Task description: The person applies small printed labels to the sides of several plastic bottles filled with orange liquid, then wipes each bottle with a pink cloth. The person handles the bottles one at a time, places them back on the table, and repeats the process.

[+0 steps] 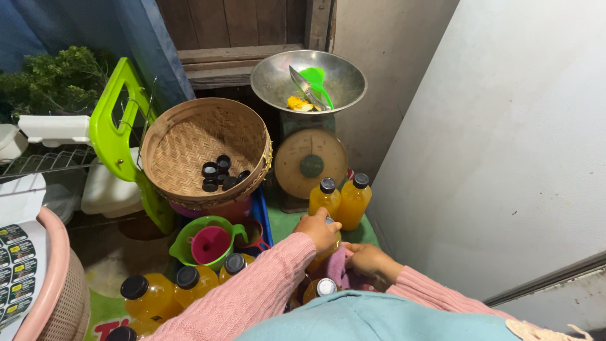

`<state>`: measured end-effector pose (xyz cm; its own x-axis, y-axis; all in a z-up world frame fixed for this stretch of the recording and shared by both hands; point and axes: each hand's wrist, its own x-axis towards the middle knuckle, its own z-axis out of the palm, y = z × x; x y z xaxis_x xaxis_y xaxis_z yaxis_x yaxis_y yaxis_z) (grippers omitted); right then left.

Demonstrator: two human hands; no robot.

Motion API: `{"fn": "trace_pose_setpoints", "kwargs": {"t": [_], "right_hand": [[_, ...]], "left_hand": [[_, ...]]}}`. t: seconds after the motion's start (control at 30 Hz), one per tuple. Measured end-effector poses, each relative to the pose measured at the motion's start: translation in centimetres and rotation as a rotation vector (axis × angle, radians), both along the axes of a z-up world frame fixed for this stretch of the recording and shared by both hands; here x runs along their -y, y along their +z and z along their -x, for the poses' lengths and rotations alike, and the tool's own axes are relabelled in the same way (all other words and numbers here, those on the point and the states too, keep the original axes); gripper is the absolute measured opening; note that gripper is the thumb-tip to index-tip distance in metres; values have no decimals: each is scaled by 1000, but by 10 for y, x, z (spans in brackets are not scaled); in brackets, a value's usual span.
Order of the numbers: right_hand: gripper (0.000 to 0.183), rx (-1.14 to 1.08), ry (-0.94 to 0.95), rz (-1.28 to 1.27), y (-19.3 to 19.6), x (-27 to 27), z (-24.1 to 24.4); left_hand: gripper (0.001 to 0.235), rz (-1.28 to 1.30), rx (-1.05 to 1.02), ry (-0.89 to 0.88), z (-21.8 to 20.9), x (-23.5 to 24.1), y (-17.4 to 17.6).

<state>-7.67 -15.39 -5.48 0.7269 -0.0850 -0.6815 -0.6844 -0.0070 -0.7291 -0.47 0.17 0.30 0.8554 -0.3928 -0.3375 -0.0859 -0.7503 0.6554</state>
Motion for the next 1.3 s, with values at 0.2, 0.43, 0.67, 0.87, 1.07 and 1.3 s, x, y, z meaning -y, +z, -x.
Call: {"fn": "trace_pose_setpoints", "kwargs": {"t": [0.2,0.43,0.67,0.87,1.07,1.3], "right_hand": [[50,192,-49,-30,38,9,-12],[49,240,-70,205,24,-3,-11],[50,22,7,78,10,2,-3],[47,222,-40,15,37,11,-20],[49,221,1,282,19,2,-17],[52,68,75,106,-3,10,-8]], "left_hand": [[55,4,43,7,-4,1,-11],[54,11,-25,25,2,-1,1],[54,-38,37,-23,-4,1,-6],[57,-11,42,-18,-8,3,-15],[55,11,36,-7,-1,-2,-3],[55,18,12,7,-2,-1,-6]]}}
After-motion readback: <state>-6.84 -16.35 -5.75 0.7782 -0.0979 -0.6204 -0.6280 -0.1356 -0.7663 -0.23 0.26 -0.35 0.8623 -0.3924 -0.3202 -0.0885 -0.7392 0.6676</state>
